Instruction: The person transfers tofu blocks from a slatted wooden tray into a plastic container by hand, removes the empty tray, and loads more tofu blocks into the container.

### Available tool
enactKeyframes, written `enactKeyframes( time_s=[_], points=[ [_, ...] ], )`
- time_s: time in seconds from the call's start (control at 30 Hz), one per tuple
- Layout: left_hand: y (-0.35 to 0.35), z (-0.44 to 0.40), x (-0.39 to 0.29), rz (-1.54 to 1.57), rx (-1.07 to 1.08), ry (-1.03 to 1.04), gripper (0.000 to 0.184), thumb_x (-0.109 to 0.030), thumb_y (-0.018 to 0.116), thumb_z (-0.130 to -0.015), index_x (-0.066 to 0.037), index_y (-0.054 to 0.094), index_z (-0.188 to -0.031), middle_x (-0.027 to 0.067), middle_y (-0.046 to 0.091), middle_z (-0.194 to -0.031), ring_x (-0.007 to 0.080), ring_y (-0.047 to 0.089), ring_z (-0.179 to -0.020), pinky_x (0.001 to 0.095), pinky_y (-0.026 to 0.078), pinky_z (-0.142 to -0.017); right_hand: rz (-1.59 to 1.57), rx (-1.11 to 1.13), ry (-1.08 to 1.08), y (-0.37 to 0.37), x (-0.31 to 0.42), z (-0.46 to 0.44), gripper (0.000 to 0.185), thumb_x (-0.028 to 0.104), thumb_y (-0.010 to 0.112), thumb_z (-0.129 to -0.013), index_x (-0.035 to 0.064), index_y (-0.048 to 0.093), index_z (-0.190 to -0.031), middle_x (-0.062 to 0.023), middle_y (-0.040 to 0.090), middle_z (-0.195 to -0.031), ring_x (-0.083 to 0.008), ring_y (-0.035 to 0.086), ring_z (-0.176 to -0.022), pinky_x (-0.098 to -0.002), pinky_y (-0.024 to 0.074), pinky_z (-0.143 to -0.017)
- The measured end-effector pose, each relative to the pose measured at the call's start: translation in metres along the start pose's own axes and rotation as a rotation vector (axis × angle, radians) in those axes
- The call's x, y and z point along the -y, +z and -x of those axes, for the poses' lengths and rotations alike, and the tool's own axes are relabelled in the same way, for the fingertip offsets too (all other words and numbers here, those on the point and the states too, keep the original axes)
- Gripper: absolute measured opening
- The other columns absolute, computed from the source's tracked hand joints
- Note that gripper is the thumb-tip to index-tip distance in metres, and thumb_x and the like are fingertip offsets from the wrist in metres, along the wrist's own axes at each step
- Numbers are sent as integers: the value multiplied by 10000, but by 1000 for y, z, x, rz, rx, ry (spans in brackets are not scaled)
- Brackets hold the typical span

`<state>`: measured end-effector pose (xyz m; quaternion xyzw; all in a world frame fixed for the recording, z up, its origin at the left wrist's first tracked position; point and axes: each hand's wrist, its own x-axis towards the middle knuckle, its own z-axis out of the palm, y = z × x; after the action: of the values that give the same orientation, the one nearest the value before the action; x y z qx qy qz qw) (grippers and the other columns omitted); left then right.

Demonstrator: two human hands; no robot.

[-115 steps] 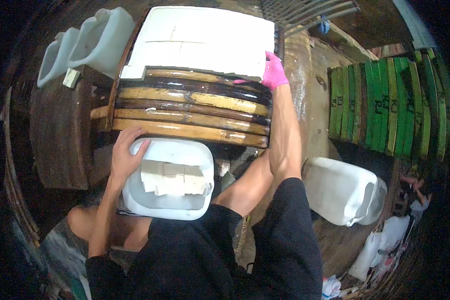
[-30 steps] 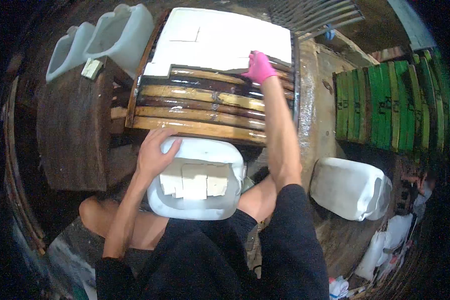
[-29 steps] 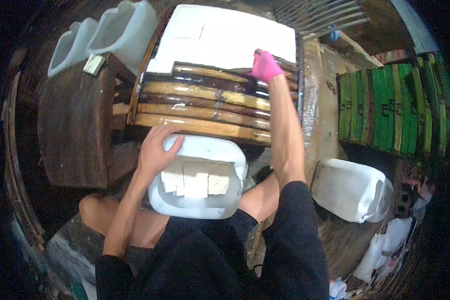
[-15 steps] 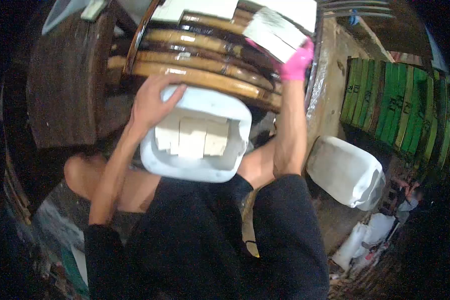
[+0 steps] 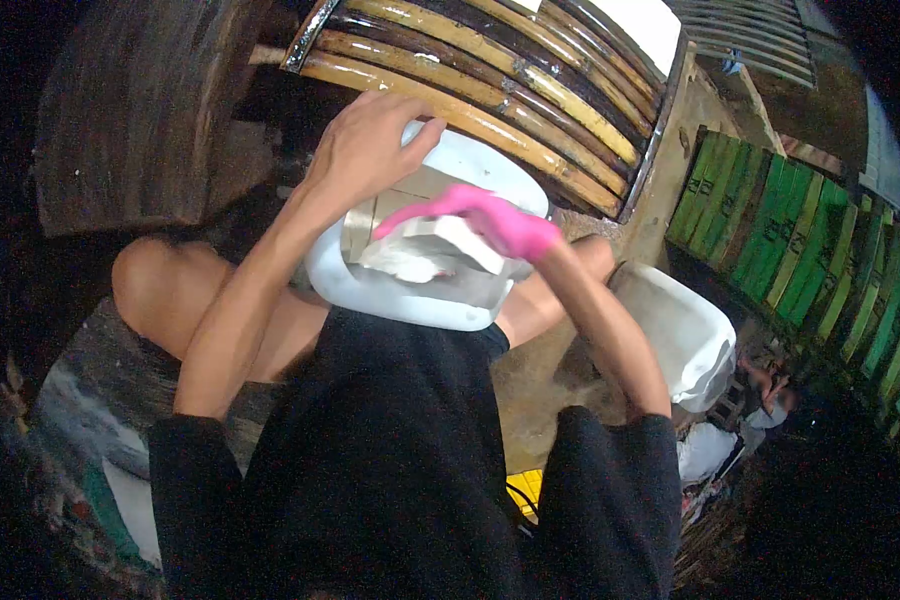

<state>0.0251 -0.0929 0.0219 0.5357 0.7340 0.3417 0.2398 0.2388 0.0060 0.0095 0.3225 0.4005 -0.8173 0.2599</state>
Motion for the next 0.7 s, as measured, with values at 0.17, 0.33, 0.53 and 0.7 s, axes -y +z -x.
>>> enactKeyframes(
  time_s=[0.17,0.33,0.53,0.7],
  points=[
    [8,-2,5,-41,-37,5,376,-359,602,-930,-28,720,-1066,188,698,-1072,369,630,-1035,441,488,-964,479,-172,199,10,-2,-98,560,427,527,-935,-2,576,-1291,-130,626,-1258,-209,615,-1070,-343,484,-940],
    [9,-5,11,37,-64,36,412,-378,615,-920,-11,708,-1083,202,690,-1101,385,630,-1059,450,484,-983,837,-534,187,-44,-10,-98,523,438,551,-922,10,615,-1215,-142,651,-1189,-243,634,-1040,-370,494,-929],
    [13,-3,13,55,-75,52,433,-385,601,-916,-4,707,-1092,207,690,-1114,377,632,-1069,451,481,-989,1175,-729,213,-54,-57,-101,486,452,580,-907,24,662,-1124,-157,682,-1107,-284,657,-1005,-402,506,-916],
    [11,-5,12,64,-43,19,443,-393,607,-910,-14,706,-1116,203,687,-1140,362,624,-1107,445,480,-1001,1262,-805,226,-53,-75,-107,464,463,604,-895,37,702,-1049,-169,707,-1039,-318,676,-976,-429,516,-905]
  ],
)
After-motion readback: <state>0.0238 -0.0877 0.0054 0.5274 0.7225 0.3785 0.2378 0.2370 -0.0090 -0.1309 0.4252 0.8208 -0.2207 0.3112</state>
